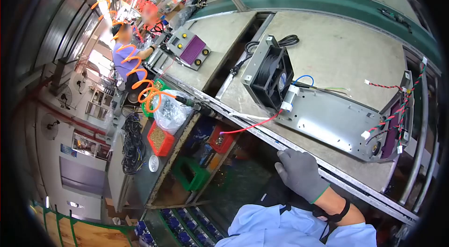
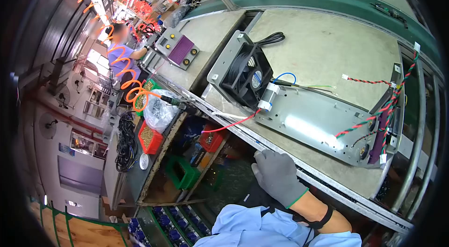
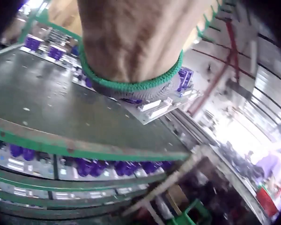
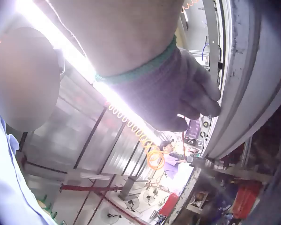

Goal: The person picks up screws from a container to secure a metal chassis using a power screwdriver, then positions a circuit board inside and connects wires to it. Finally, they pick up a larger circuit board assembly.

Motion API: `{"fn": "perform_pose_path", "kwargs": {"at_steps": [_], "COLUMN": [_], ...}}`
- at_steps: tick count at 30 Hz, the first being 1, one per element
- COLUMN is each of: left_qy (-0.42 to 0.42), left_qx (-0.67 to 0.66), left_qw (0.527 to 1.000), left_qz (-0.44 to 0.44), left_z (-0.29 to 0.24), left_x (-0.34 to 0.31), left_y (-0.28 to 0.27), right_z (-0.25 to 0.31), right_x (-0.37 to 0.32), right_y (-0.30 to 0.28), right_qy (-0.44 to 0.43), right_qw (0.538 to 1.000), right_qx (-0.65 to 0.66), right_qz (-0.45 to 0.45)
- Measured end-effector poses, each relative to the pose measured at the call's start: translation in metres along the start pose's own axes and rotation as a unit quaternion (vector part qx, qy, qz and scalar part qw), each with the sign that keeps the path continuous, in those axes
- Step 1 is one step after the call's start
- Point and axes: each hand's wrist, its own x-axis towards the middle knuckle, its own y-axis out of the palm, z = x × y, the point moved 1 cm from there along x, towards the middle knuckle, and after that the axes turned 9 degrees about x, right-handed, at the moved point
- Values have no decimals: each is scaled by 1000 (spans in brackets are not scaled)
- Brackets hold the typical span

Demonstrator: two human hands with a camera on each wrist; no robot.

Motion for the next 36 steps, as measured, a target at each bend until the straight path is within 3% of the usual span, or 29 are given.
{"fn": "perform_pose_path", "kwargs": {"at_steps": [4,6,7,8,9,10,11,12,13,15,17,19,23,24,27,31,36], "left_qy": [107,231,275,364,483,442,499,490,604,637,697,714,684,701,708,722,726], "left_qx": [-116,-194,-125,-172,-86,-201,-163,-251,-163,-211,-230,-257,-247,-244,-283,-270,-308], "left_qw": [987,951,951,914,871,855,827,790,756,700,642,613,637,629,618,596,581], "left_qz": [24,68,69,55,19,183,200,270,193,245,222,222,255,229,192,224,198], "left_z": [-22,-88,-136,-174,-205,-249,-270,-290,-300,-328,-345,-360,-360,-360,-364,-372,-374], "left_x": [5,-28,-72,-105,-134,-190,-214,-248,-261,-308,-335,-357,-372,-373,-372,-371,-370], "left_y": [10,29,42,62,75,76,90,105,120,134,154,161,185,190,204,211,223], "right_z": [3,9,15,22,28,35,45,56,63,71,66,52,22,19,23,7,6], "right_x": [-4,-6,-8,-9,-11,-15,-18,-18,-18,-23,-19,-14,-10,-8,-3,-8,-8], "right_y": [-8,-22,-29,-37,-44,-51,-56,-59,-61,-58,-52,-47,-40,-32,-17,-10,-9], "right_qy": [-9,-4,9,22,36,41,28,13,-2,1,20,64,114,124,94,80,90], "right_qw": [997,994,992,990,987,987,985,983,980,978,971,958,947,945,947,958,960], "right_qx": [-13,-26,-20,-15,-10,8,-1,-11,-21,-83,-140,-201,-241,-252,-283,-244,-231], "right_qz": [-76,-110,-125,-141,-156,-153,-169,-185,-199,-191,-190,-192,-178,-166,-115,-126,-129]}}
